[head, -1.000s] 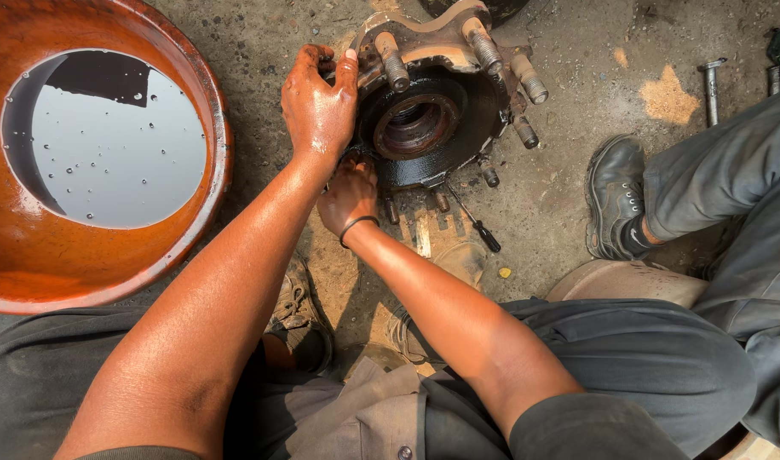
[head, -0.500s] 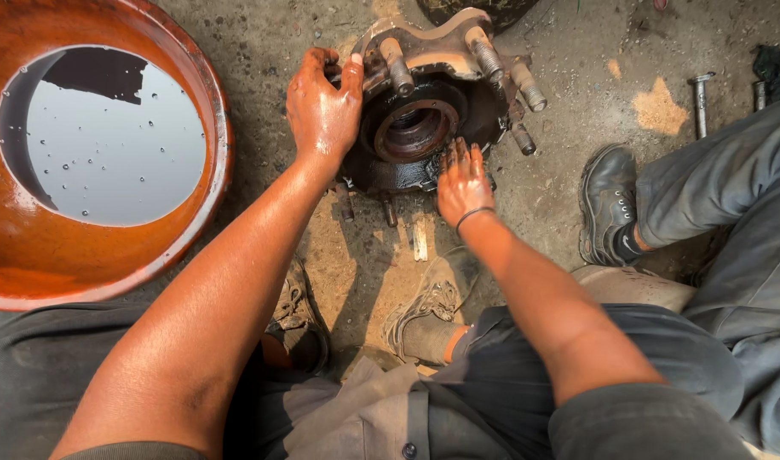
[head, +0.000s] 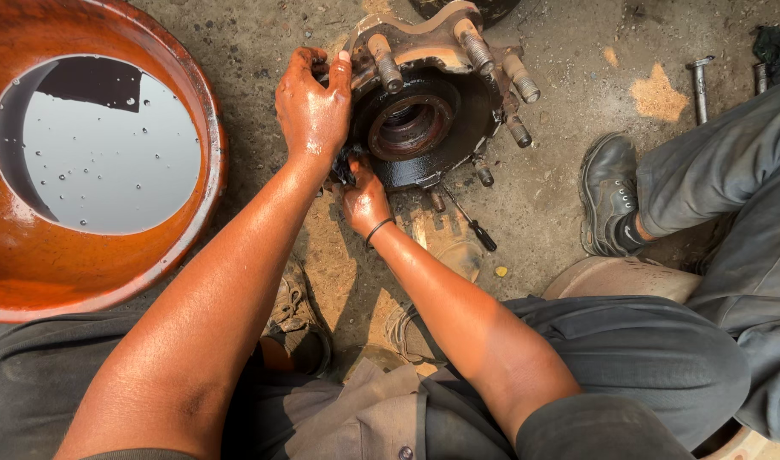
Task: The person cleans a wheel hub assembly by scraping out old grease with a screwdriver and wiping the interior with a cloth. They repeatedly dip the cloth into a basin of liquid and scrub the hub's inner surfaces.
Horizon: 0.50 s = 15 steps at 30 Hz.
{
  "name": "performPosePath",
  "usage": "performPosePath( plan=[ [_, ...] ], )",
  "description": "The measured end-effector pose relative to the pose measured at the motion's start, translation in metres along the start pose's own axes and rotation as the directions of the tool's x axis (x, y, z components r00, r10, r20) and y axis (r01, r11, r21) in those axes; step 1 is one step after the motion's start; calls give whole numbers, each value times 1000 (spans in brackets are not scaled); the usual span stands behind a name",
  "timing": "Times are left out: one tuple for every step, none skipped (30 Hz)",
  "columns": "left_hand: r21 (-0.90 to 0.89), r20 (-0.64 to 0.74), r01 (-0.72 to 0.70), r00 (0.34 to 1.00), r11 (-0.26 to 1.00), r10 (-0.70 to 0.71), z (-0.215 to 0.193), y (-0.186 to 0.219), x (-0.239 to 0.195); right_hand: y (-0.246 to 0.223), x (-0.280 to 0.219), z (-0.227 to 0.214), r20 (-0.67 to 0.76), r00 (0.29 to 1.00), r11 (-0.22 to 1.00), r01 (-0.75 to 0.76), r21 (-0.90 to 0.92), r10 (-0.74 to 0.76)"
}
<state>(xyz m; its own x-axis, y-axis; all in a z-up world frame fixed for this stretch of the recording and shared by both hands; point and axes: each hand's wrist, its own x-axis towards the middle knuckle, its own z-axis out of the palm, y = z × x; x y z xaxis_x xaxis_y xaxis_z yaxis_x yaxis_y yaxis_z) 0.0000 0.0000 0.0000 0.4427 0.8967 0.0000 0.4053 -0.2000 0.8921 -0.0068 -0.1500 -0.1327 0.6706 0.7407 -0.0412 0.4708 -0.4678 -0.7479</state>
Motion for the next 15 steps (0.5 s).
performPosePath(
  plan=[
    [7,5,4,1000,1000,-4,-1,-3,-2,-2,-4,0,-7,1000,995,-19,96,20],
    [8,7,8,1000,1000,-8,-1,-4,-4,-2,-8,-7,114,987,994,-106,-37,110],
    [8,5,6,1000,1000,-6,0,-4,-4,-1,-11,-17,217,955,970,-166,-175,203],
    [8,2,3,1000,1000,-3,0,-3,-4,1,-15,-30,305,903,927,-203,-316,302],
    [22,-6,-2,1000,1000,2,1,-2,-3,6,-17,-47,309,932,881,-21,-473,188],
    [36,-15,-8,1000,999,8,1,-2,-2,11,-17,-63,331,941,778,154,-609,73],
    [52,-17,-8,1000,999,9,1,-3,-4,18,-18,-82,376,926,680,262,-685,21],
    [48,-15,-9,1000,999,10,1,-5,-4,27,-18,-100,426,905,564,364,-741,-23],
    [40,-9,-11,1000,999,12,2,-5,-3,36,-16,-116,443,890,469,439,-766,-110],
    [31,-4,-13,1000,999,13,3,-6,-4,43,-13,-128,465,864,365,503,-784,-192],
    [28,2,-1,1000,1000,1,4,-6,-5,49,-13,-134,451,868,403,497,-769,-208],
    [25,8,11,1000,1000,-12,5,-6,-5,54,-11,-137,436,871,440,490,-753,-224],
    [28,11,22,1000,999,-22,3,-7,-5,57,-9,-132,420,874,480,485,-731,-243],
    [30,4,15,1000,999,-15,2,-7,-5,59,-8,-124,399,906,520,412,-748,-142],
    [29,-2,6,1000,1000,-6,2,-7,-4,60,-7,-112,375,926,550,334,-766,-39]
  ],
)
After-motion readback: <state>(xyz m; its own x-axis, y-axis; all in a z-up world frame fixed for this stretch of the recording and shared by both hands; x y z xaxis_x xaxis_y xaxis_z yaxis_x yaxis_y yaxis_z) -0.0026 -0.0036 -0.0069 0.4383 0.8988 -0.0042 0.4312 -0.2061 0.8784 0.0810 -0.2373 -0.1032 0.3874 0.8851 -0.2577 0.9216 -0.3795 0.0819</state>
